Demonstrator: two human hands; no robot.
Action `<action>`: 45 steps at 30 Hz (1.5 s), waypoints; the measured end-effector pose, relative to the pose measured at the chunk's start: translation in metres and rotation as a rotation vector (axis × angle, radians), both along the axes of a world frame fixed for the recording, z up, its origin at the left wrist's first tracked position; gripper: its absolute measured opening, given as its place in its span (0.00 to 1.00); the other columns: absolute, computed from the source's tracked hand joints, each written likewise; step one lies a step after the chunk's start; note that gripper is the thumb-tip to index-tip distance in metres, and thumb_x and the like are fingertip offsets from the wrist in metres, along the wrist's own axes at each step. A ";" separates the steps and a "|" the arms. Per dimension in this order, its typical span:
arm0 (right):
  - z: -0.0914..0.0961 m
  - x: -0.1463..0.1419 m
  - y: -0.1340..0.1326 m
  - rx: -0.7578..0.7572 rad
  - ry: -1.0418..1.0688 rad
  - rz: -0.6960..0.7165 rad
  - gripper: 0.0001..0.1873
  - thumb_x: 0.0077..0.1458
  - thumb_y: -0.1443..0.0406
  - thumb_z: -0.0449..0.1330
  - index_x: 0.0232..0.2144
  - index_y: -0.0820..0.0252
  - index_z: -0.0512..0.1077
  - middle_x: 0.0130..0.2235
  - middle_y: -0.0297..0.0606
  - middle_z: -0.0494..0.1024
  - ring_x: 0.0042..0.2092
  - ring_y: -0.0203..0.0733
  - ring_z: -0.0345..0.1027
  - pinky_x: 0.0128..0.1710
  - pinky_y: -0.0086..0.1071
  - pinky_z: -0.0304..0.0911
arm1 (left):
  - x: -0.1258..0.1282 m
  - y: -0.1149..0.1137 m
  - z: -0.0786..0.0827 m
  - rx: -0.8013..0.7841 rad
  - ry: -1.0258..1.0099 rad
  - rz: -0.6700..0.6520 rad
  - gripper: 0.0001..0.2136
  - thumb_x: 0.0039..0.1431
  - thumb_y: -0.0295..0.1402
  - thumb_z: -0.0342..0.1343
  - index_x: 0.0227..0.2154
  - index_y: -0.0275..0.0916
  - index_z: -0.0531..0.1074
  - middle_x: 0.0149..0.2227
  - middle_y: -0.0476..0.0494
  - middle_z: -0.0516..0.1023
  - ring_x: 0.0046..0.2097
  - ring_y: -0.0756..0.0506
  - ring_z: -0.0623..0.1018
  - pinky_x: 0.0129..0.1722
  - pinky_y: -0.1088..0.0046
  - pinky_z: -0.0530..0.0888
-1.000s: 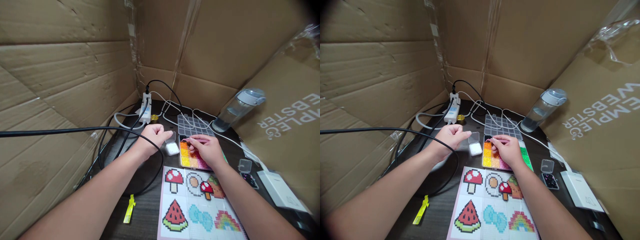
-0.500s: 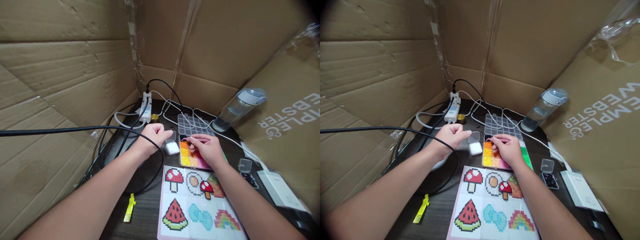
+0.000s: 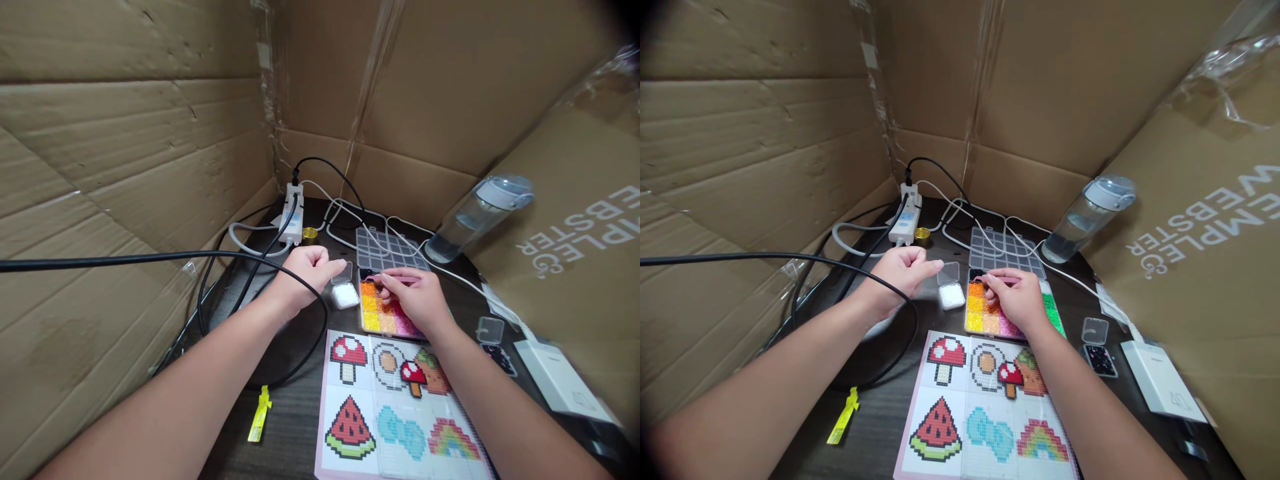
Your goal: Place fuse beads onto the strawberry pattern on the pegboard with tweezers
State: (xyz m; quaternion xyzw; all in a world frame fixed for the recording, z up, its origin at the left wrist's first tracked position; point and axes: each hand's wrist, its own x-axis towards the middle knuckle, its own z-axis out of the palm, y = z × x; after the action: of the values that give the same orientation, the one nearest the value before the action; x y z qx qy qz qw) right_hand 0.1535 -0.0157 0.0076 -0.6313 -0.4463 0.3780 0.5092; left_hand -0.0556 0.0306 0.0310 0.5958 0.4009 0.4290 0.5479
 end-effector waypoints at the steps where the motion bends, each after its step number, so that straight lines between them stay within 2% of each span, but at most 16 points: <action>1: 0.000 0.000 0.000 0.002 0.003 0.002 0.20 0.40 0.53 0.72 0.30 0.65 0.78 0.22 0.39 0.79 0.21 0.35 0.69 0.24 0.31 0.70 | 0.000 0.000 -0.001 0.003 0.005 0.002 0.23 0.49 0.39 0.61 0.17 0.41 0.49 0.15 0.60 0.49 0.17 0.57 0.51 0.18 0.77 0.48; 45: 0.004 -0.001 -0.001 -0.008 -0.066 0.014 0.21 0.40 0.53 0.71 0.30 0.65 0.79 0.20 0.38 0.77 0.21 0.36 0.69 0.23 0.31 0.69 | -0.001 0.001 0.000 0.039 0.013 -0.011 0.22 0.50 0.38 0.61 0.17 0.41 0.49 0.16 0.60 0.48 0.17 0.57 0.51 0.18 0.77 0.48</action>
State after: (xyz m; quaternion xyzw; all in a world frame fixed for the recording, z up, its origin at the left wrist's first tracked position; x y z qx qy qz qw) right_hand 0.1521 -0.0172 0.0116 -0.6421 -0.4658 0.3624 0.4892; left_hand -0.0565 0.0318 0.0306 0.6113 0.3930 0.4299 0.5358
